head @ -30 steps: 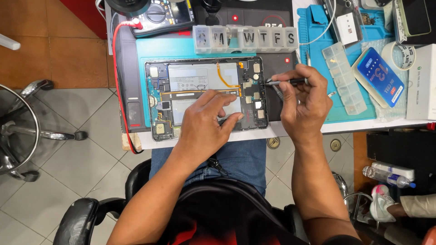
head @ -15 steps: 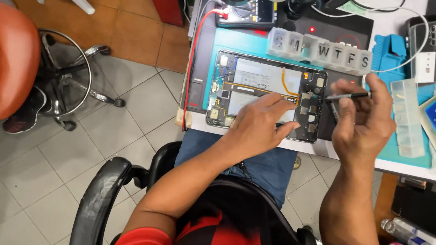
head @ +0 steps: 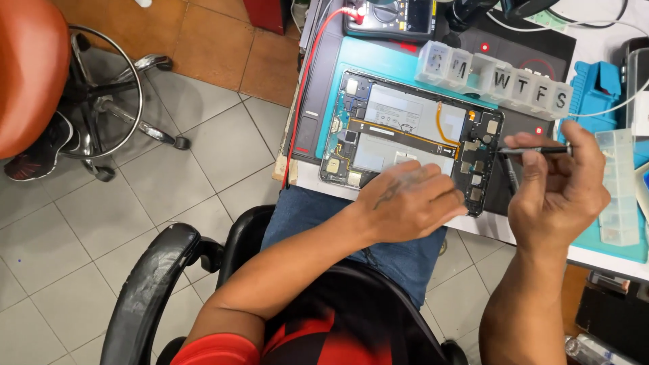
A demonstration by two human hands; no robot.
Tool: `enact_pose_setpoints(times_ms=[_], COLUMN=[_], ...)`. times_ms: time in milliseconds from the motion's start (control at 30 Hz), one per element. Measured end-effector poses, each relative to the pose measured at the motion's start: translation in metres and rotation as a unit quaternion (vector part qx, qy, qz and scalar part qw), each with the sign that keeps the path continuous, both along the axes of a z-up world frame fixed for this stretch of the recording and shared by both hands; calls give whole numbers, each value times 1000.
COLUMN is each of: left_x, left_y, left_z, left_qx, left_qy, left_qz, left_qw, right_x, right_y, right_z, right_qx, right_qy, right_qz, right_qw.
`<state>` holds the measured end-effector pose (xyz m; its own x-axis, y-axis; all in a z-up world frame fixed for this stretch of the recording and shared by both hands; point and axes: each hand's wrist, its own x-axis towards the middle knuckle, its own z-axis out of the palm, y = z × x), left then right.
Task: Technician uses a precision screwdriver to install screws into the internal frame of a tablet during reassembly.
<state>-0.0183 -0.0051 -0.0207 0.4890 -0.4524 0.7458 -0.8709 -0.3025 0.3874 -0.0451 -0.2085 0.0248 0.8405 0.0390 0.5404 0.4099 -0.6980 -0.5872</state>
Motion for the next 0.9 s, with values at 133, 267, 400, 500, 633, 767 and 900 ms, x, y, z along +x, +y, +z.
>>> enact_pose_setpoints(times_ms=[133,267,400,500,633,767,900], left_x=[-3,-27,-51,-59,-58,-50,-33], left_y=[10,22,45,67,99,125,127], left_z=[18,19,16,-5,8,7,31], left_qx=[-52,-101,-110,-167,-199,-205,-170], left_qy=[-108,-112,-10,51,204,528,656], left_qz=[-8,-60,-110,-84,66,195,183], left_qw=[993,987,988,981,956,801,713], right_x=[4,0,1,4,2,2,6], right_y=[-22,-11,-18,-33,-11,-17,-28], right_z=[-23,-11,-18,-34,-8,-18,-28], right_qx=[-85,-84,-68,-130,-103,-45,-112], right_qy=[-112,-68,-73,-136,-65,-42,-114], right_qz=[-63,-57,-58,-106,-34,-56,-110], right_qw=[988,993,993,976,992,997,981])
